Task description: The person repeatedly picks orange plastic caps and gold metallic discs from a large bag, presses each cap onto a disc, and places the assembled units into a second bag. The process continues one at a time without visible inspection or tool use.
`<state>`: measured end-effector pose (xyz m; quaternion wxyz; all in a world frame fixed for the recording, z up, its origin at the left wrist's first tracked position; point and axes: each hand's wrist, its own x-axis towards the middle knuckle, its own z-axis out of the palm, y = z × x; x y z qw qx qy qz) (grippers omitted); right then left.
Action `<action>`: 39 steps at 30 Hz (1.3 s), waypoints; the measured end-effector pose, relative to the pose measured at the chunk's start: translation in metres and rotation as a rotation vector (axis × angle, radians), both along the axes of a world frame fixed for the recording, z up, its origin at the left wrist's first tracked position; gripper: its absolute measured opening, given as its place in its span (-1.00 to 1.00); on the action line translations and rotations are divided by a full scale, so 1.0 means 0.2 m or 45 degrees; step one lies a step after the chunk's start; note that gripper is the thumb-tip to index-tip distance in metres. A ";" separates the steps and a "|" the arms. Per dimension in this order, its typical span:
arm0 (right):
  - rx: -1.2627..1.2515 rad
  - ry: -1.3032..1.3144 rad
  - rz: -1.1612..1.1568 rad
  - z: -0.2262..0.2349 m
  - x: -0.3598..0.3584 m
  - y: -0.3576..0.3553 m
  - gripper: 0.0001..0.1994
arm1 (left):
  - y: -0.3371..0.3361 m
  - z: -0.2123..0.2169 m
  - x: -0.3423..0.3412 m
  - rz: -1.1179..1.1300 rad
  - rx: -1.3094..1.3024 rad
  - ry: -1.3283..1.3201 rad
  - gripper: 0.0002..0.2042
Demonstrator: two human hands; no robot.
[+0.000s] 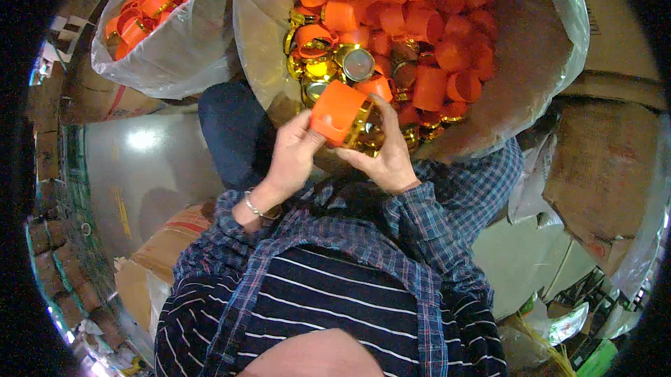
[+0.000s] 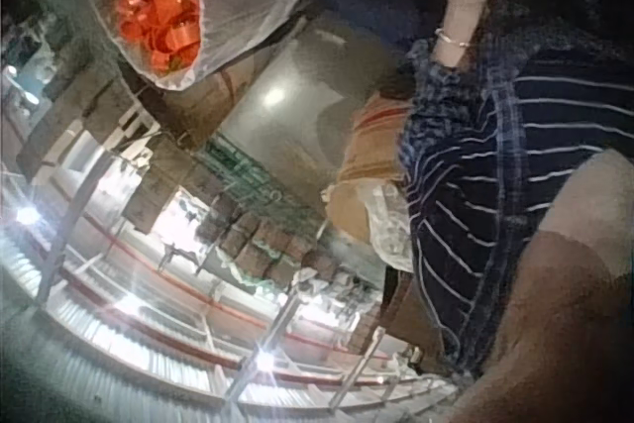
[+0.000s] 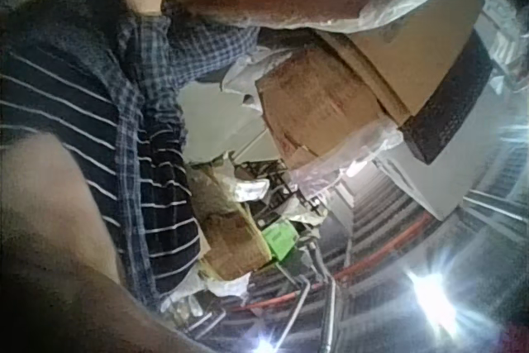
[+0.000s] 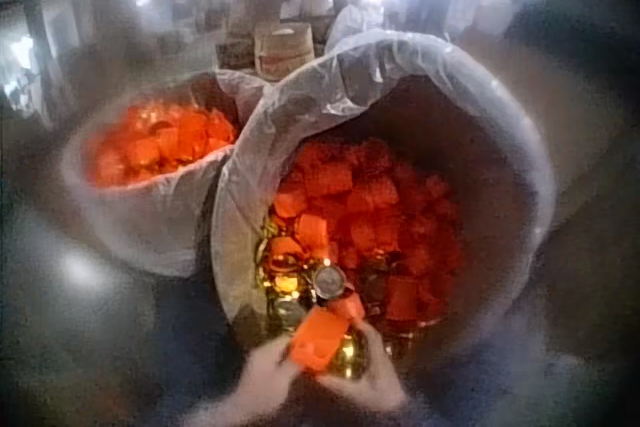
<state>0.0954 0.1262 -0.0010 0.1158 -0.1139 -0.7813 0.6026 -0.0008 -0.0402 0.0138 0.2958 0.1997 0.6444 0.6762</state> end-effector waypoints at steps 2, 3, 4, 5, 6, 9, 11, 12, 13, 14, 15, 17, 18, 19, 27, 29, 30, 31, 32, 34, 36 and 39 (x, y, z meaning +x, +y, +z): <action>-0.123 -0.179 0.063 -0.04 0.00 0.02 -0.17 | -0.06 0.13 -0.15 0.234 0.152 0.324 -0.78; -0.151 -0.319 0.101 -0.07 -0.01 0.04 -0.23 | -0.15 0.24 -0.33 0.378 -0.262 0.735 -0.78; -0.179 -0.460 0.140 -0.09 -0.01 0.05 -0.29 | -0.22 0.37 -0.49 0.552 -0.817 0.885 -0.78; 0.065 -0.483 0.115 -0.13 -0.02 0.07 -0.49 | -0.30 0.50 -0.62 0.755 -0.636 1.141 -0.72; 0.087 -0.506 0.102 -0.16 -0.03 0.10 -0.52 | -0.37 0.64 -0.77 0.905 -0.360 1.253 -0.66; 0.131 -0.493 0.022 -0.30 -0.09 0.13 -0.61 | -0.45 0.87 -0.98 1.302 -0.398 1.726 -0.58; 0.253 -0.409 0.011 -0.41 -0.17 0.18 -0.60 | -0.39 0.84 -0.96 1.232 -0.216 1.683 -0.59; 0.314 -0.410 0.002 -0.47 -0.21 0.21 -0.59 | -0.29 0.73 -0.92 1.052 -0.075 1.617 -0.60; 0.221 -0.409 -0.057 -0.53 -0.28 0.25 -0.56 | -0.19 0.60 -0.86 0.794 -0.128 1.362 -0.63; 0.253 -0.402 -0.081 -0.59 -0.36 0.28 -0.50 | -0.07 0.46 -0.85 0.492 -0.248 1.087 -0.63; 0.378 -0.467 -0.112 -0.64 -0.45 0.33 -0.44 | 0.06 0.29 -0.78 0.384 -0.400 0.993 -0.63; 0.686 -0.499 -0.210 -0.74 -0.60 0.38 -0.38 | 0.31 0.00 -0.80 0.167 -0.405 0.653 -0.47; 0.873 -0.491 -0.291 -0.78 -0.67 0.40 -0.38 | 0.42 -0.11 -0.82 0.202 -0.346 0.629 -0.48; 1.059 -0.572 -0.352 -0.81 -0.72 0.41 -0.38 | 0.51 -0.20 -0.89 0.229 -0.643 0.690 -0.40; 0.848 -0.759 -0.168 -0.95 -0.77 0.45 -0.53 | 0.88 -0.58 -1.11 0.504 -1.088 0.786 -0.28; 0.719 -0.668 -0.269 -0.96 -0.72 0.45 -0.56 | 0.87 -0.58 -1.10 0.448 -1.059 0.706 -0.35; 0.649 -0.651 -0.323 -0.95 -0.70 0.45 -0.58 | 0.85 -0.56 -1.08 0.344 -0.923 0.564 -0.37; 0.458 -0.596 -0.442 -0.92 -0.67 0.45 -0.60 | 0.83 -0.54 -1.05 0.261 -0.768 0.464 -0.40; 0.361 -0.514 -0.517 -0.87 -0.66 0.47 -0.60 | 0.81 -0.50 -1.02 0.146 -0.692 0.301 -0.43; 0.125 -0.471 -0.648 -0.74 -0.60 0.52 -0.61 | 0.75 -0.41 -0.88 0.141 -0.454 0.096 -0.56; 0.298 -0.418 -0.753 -0.55 -0.49 0.55 -0.63 | 0.69 -0.31 -0.71 0.256 -0.195 -0.209 -0.62; 0.024 0.236 -0.545 -0.28 -0.38 0.46 -0.71 | 0.55 -0.14 -0.49 0.023 0.462 -0.783 -0.58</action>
